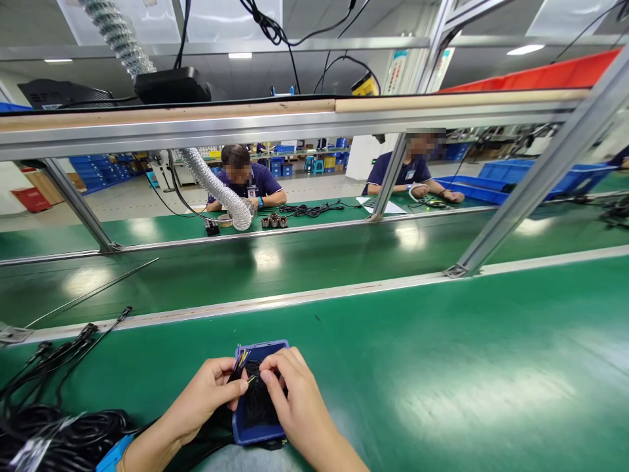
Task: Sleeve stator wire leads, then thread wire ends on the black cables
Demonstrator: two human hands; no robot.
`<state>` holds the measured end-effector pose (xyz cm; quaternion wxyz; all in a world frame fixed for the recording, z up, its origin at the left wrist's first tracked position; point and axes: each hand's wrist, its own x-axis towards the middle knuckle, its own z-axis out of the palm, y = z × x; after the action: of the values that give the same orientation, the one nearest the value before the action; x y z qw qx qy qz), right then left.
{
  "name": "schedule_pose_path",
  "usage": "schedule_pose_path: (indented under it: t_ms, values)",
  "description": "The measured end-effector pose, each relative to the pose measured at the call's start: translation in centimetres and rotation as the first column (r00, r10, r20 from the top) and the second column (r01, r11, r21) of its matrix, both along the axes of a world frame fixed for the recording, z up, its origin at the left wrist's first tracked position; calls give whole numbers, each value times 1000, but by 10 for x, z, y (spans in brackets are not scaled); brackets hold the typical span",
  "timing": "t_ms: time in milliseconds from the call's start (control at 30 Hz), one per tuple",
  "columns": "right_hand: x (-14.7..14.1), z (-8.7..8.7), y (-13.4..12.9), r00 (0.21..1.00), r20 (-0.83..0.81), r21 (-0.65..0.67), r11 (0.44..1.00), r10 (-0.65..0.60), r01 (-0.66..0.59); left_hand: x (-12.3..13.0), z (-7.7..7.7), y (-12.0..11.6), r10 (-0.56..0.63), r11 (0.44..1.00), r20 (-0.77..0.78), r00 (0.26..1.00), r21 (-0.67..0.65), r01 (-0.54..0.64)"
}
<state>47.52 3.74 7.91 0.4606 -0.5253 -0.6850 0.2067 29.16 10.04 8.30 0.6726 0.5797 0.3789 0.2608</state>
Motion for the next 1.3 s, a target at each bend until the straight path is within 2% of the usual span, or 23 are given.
schedule_pose_path:
  t_ms: [267,500,600,733,833,1000,1300]
  values:
    - [-2,4,-2,998,46,-82,996,31,-27,1,1,0,7,1000,1,1000,-6,-7]
    - [-5,4,-1,999,22,-172,985,31,-26,0,6,-2,-6,1000,-1,1000,5,6]
    - [-7,3,1,999,-37,-194,981,11,-18,0,5,-2,-3,1000,-3,1000,11,3]
    - [-6,0,3,980,-198,-254,967,-39,-13,0,4,-1,1,1000,-7,1000,23,-1]
    - [-3,1,3,956,-285,-212,977,-68,7,-1,4,0,5,1000,-7,1000,30,-5]
    - [-3,4,2,964,-254,-121,991,-79,50,-2,6,-1,-21,1000,-13,1000,21,21]
    - [-2,2,5,965,-252,-147,988,-76,39,-3,9,-2,-53,998,-18,998,18,54]
